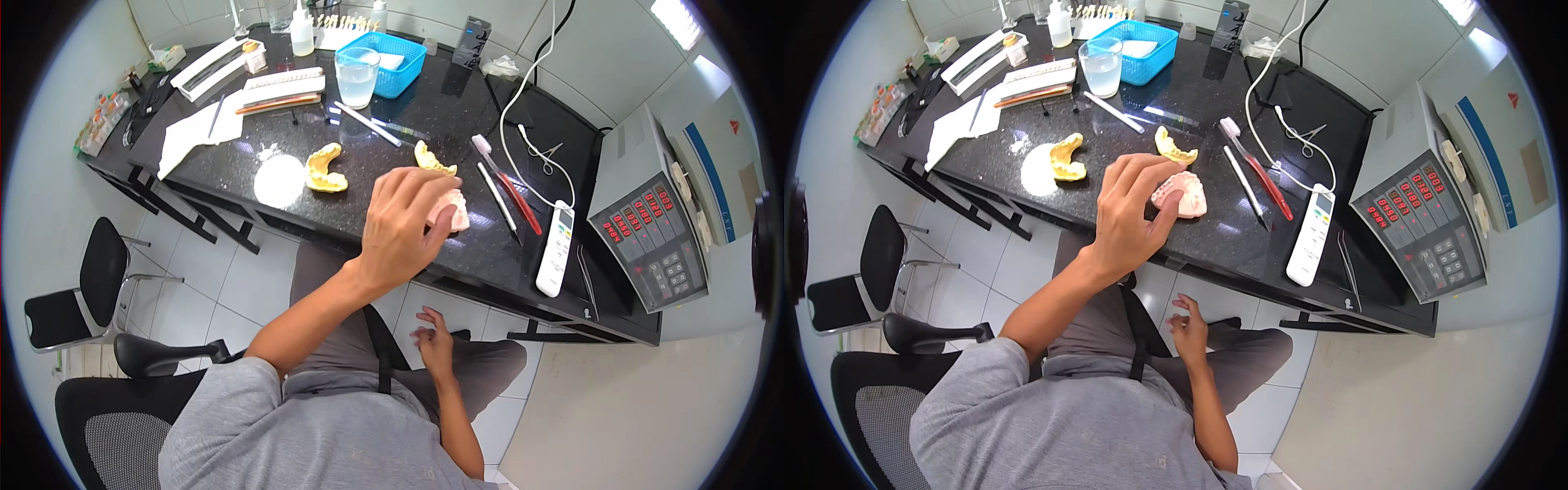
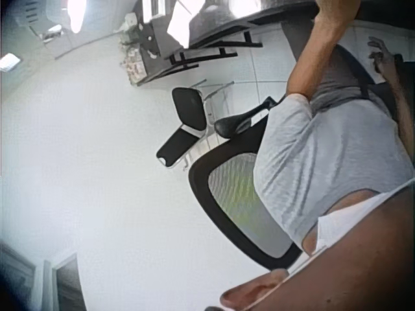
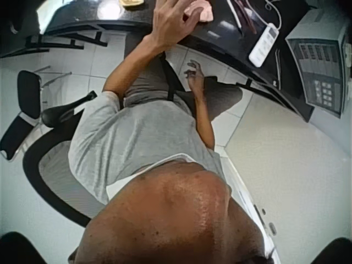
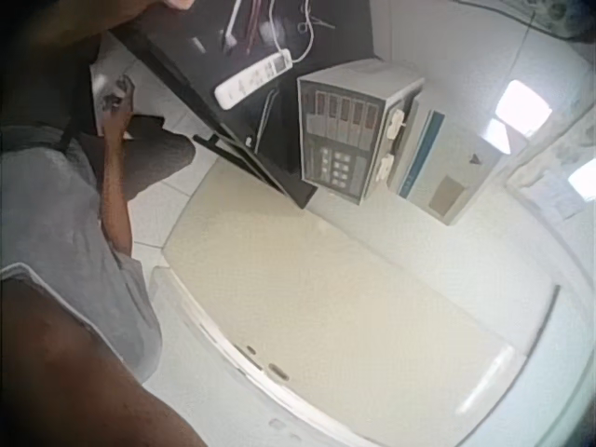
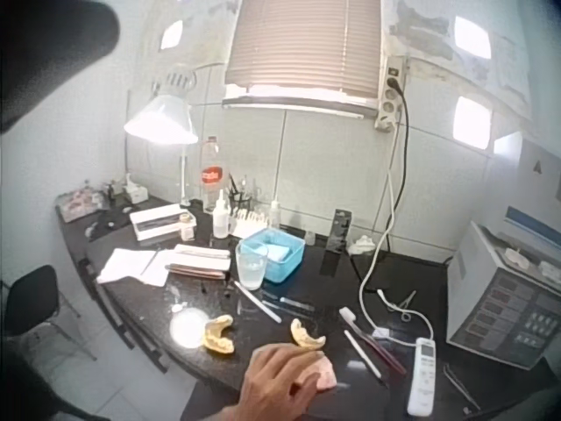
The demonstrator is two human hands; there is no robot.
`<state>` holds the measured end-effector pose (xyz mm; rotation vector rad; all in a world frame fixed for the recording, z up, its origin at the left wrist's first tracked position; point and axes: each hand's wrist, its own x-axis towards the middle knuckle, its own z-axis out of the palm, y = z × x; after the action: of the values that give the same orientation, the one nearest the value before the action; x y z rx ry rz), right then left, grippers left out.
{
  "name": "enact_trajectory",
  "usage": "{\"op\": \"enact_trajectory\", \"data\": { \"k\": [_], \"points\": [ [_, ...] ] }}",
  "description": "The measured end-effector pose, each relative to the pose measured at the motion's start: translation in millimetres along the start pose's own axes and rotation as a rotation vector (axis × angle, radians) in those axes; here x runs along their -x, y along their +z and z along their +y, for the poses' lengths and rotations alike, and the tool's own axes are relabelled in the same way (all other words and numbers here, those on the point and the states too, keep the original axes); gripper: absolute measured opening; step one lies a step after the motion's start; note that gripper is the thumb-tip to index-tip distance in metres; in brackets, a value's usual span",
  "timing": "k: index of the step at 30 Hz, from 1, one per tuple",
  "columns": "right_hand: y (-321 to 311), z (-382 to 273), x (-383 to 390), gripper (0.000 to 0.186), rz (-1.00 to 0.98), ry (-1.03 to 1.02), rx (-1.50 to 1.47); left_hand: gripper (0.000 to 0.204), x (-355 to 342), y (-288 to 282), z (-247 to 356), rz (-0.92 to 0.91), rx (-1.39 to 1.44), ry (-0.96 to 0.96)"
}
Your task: The recorder uses a carving tool to shape and refine the contours of a dental wax prosthetic base on a plaster model.
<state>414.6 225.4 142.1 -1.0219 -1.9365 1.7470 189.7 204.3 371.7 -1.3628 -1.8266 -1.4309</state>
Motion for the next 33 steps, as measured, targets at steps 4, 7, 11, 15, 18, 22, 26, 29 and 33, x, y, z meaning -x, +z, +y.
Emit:
{"op": "enact_trajectory", "data": {
  "k": [4, 7, 11, 15, 18, 22, 26, 29, 33],
  "points": [
    [40.5, 122.5, -18.3, 0.049, 0.042, -0.487, 0.701, 0.030, -23.0, -14.4, 70.0, -0.079, 0.477, 0.436],
    [74.4, 84.4, 6.2, 0.062, -0.123, 0.152, 0.673, 0.021, -54.2, -53.3, 150.9, -0.270, 0.398, 0.735],
    [50.5, 89.9, -12.3, 0.086, -0.436, 0.271, 0.579, 0.045, -47.4, -64.5, 171.5, 0.009, 0.256, 0.814],
    [51.3, 90.4, -12.0, 0.082, -0.486, 0.448, 0.613, 0.074, -29.7, -39.9, 157.0, 0.415, 0.239, 0.674],
    [44.9, 121.3, -18.3, 0.066, -0.506, 0.177, 0.492, 0.044, -1.1, -78.8, 120.0, -0.305, 0.632, 0.598],
    [45.2, 174.5, -26.6, 0.044, -0.418, 0.154, 0.469, 0.050, 84.2, -39.3, 77.7, -0.516, 0.788, -0.307],
    [31.8, 99.8, -2.0, 0.014, -0.049, -0.071, 0.329, 0.033, 191.8, -8.2, -3.0, -0.629, 0.449, -0.720],
    [25.0, 89.1, -8.7, 0.018, -0.013, 0.179, 0.232, 0.031, 218.8, -7.1, -26.1, -0.764, 0.367, -0.688],
    [29.6, 121.1, -26.1, 0.019, 0.060, 0.112, 0.061, 0.029, 236.8, 13.1, -63.0, -0.808, 0.252, -0.499]
  ]
}}
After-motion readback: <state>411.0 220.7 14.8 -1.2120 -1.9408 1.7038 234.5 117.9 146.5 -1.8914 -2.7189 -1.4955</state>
